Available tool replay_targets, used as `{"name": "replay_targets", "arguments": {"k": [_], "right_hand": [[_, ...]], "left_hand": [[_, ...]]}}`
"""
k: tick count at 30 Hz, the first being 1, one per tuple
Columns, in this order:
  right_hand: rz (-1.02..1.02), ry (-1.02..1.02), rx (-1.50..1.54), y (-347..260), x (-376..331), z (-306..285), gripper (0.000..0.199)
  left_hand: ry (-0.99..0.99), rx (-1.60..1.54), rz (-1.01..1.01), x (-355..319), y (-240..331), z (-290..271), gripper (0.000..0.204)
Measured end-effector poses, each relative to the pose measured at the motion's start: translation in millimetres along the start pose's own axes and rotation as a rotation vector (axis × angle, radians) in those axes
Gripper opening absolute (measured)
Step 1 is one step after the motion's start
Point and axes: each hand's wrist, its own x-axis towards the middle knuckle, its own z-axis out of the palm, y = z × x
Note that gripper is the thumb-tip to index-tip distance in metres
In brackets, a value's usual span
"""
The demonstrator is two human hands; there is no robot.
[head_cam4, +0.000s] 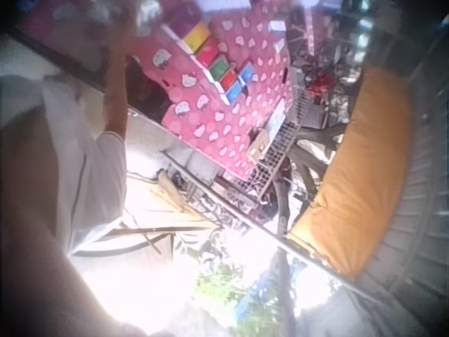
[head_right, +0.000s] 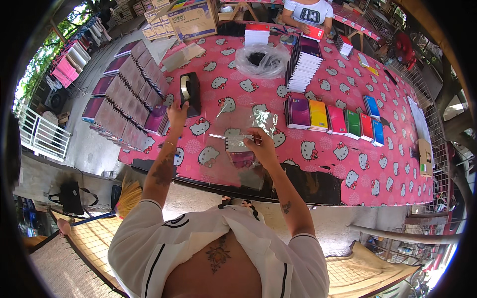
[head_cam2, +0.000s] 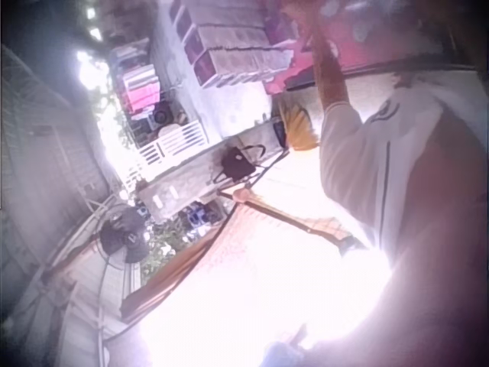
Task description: The person picks up several small notebooks one by one and places them into a clear plastic sleeve. They then seal the sleeve with a piece of tape from a dispenser and place the packaged items aside.
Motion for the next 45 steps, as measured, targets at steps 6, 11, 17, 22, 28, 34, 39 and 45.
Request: {"name": "replay_targets", "arguments": {"k": [6,11,17,22,28,34,39,45], "right_hand": [[0.021,0.028,0.066,-5,-3,-4,0.037],[0.049,0.034,0.058,-8,-5,-4,0.038],[-0.024,0.097,0.007,-1,-7,-10,0.041],[-0.001,0.076,0.055,1,-4,-12,0.045],[-0.002,-0.039,0.115,-5,-3,-11,0.052],[-0.090,0.103,0.334,20,-18,-3,0.062],[-0.006,0.107,0.023,39,-26,2,0.072],[0.138,-0.084,0.495,-51,1,79,0.067]], "left_hand": [[-0.297,-0.934,-0.625,15,-8,30,0.025],[-0.266,-0.936,-0.710,-38,-6,20,0.017],[-0.683,0.012,0.139,16,77,-53,0.019],[-1.248,-0.395,0.975,20,240,-92,0.018],[-2.023,-0.523,0.485,7,203,10,0.032],[-1.333,-1.048,-0.248,-70,138,-7,0.030],[-0.467,-0.664,-0.002,-157,138,-116,0.055],[-0.385,-0.361,0.073,-86,139,-163,0.095]]}}
